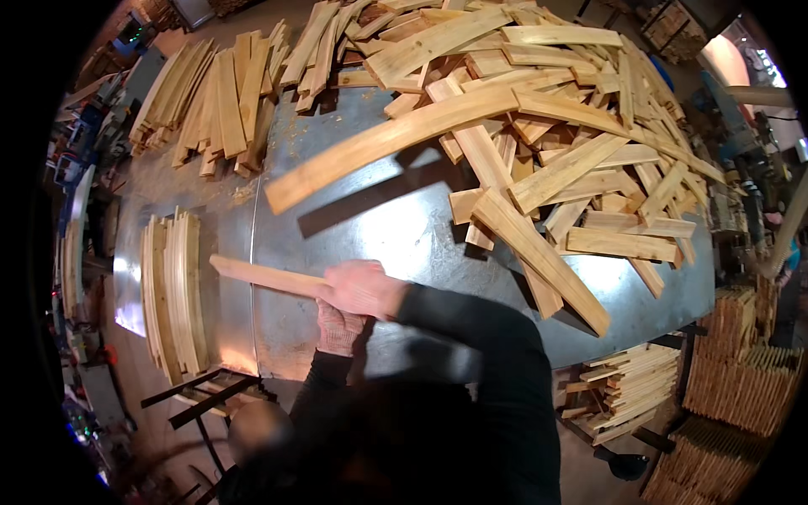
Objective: The person sorts and stacks wooden planks on a metal table. They pick up planks from a pile, inspect them, and place them into a neat stack on the left side of the table.
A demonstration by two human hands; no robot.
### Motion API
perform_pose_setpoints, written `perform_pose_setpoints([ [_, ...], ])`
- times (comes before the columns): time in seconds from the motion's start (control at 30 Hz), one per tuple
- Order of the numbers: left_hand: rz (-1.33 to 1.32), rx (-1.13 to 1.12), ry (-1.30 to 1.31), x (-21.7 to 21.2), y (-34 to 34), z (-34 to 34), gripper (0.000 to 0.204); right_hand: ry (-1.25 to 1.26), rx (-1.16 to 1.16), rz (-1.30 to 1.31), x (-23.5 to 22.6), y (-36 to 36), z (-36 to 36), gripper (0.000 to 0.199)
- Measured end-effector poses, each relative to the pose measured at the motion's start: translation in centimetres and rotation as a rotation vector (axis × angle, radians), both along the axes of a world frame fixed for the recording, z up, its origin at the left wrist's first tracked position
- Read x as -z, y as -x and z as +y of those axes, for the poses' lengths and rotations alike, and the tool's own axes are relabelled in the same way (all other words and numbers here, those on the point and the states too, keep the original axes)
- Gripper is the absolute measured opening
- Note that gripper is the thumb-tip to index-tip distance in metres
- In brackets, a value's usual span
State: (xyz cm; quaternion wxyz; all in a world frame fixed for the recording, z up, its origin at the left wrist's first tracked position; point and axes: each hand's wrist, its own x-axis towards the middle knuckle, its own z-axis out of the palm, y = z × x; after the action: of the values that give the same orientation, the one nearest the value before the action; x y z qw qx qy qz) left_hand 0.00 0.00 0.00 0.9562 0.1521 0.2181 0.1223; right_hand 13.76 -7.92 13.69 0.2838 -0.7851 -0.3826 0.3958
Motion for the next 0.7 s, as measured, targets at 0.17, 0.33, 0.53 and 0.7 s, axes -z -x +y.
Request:
perform_pose_setpoints([
  [0.17,0.245,-0.111,-0.045,-1.2,1.6,-4.0,0.034,0.171,0.515,-0.995,-0.8,-6.3,-25.1,0.08],
  [0.33,0.443,0.308,-1.963,1.4,1.9,-2.7,0.022,0.368,0.471,-0.805,5.4,-5.4,-33.8,0.1],
  [0.53,0.636,0.05,-0.247,3.9,2.7,-3.5,0.033,0.234,0.293,-0.797,-0.8,-4.6,-21.8,0.085],
  [0.7,0.572,0.024,-0.341,6.1,3.9,-3.0,0.034,0.039,-0.262,-0.824,0.1,-3.3,-8.9,0.094],
])
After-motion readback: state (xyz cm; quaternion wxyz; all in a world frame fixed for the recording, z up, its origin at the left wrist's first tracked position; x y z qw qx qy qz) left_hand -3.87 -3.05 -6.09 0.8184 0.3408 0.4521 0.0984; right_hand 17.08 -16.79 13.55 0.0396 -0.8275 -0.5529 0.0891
